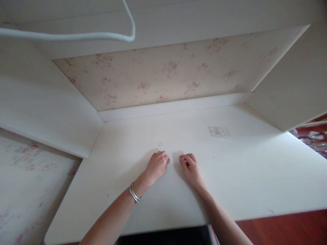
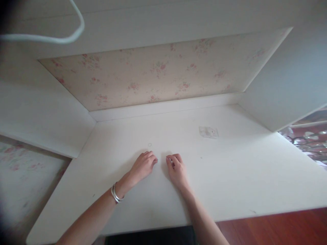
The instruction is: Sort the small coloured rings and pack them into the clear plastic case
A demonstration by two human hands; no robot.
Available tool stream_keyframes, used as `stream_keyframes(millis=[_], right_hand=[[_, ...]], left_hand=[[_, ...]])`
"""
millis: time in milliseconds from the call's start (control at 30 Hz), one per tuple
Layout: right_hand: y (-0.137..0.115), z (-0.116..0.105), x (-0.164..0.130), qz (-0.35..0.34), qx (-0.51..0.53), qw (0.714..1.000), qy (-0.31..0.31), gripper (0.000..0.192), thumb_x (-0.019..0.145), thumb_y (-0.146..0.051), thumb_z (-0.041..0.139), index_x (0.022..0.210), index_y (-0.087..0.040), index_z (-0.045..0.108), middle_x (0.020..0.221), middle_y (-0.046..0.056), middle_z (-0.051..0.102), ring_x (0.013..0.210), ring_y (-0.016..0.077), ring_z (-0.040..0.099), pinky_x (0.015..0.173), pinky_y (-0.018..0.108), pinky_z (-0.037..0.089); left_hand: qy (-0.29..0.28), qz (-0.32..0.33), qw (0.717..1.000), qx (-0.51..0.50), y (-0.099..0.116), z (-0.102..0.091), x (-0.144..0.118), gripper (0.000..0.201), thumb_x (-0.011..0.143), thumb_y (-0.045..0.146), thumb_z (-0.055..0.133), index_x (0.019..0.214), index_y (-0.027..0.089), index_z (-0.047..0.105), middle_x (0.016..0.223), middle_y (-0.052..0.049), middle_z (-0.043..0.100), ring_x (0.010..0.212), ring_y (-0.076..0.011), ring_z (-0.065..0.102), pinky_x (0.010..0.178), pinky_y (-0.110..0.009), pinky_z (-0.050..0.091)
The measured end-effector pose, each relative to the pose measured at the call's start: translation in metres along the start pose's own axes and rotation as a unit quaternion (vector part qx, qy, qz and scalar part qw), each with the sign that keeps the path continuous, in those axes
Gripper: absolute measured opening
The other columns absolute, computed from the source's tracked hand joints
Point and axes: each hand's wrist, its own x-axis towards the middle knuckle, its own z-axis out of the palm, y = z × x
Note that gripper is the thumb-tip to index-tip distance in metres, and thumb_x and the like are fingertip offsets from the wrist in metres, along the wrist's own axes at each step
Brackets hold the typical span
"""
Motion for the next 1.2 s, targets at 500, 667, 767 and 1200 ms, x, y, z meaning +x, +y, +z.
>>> stream_keyframes(millis=[500,667,767,1200], right_hand=[[-0.028,0.02,0.036,-0.077,-0.097,0.986,-0.114,0.027,0.091,-0.033,0.039,0.099,-0.022,0.063,0.097,0.005,0.059,0.07,0.0113,0.057,0.067,0.024,0.044],[-0.041,0.044,0.074,-0.105,-0.221,0.947,-0.206,0.029,0.091,-0.03,0.04,0.112,-0.025,0.059,0.11,0.005,0.056,0.085,0.0134,0.059,0.076,0.024,0.041],[-0.043,0.055,0.089,-0.104,-0.27,0.928,-0.234,0.03,0.092,-0.032,0.038,0.114,-0.025,0.058,0.114,0.005,0.055,0.088,0.014,0.058,0.075,0.024,0.041],[-0.037,0.057,0.087,-0.132,-0.35,0.895,-0.241,0.033,0.095,-0.032,0.031,0.1,-0.024,0.063,0.109,0.005,0.058,0.087,0.0154,0.055,0.069,0.024,0.036]], left_hand=[[0.196,-0.262,0.906,-0.267,-0.066,0.007,-0.071,0.027,0.088,0.038,0.045,0.089,0.016,0.059,0.084,-0.005,0.061,0.074,-0.0166,0.056,0.071,-0.03,0.044],[0.217,-0.3,0.87,-0.325,-0.077,0.02,-0.086,0.03,0.084,0.042,0.048,0.092,0.016,0.06,0.085,-0.005,0.064,0.077,-0.0176,0.058,0.072,-0.029,0.044],[0.223,-0.308,0.86,-0.339,-0.079,0.021,-0.085,0.03,0.084,0.043,0.049,0.092,0.016,0.06,0.086,-0.005,0.065,0.077,-0.0176,0.058,0.073,-0.029,0.043],[0.199,-0.294,0.863,-0.359,-0.084,0.015,-0.086,0.03,0.083,0.042,0.049,0.092,0.016,0.062,0.084,-0.005,0.066,0.075,-0.0175,0.059,0.069,-0.027,0.043]])
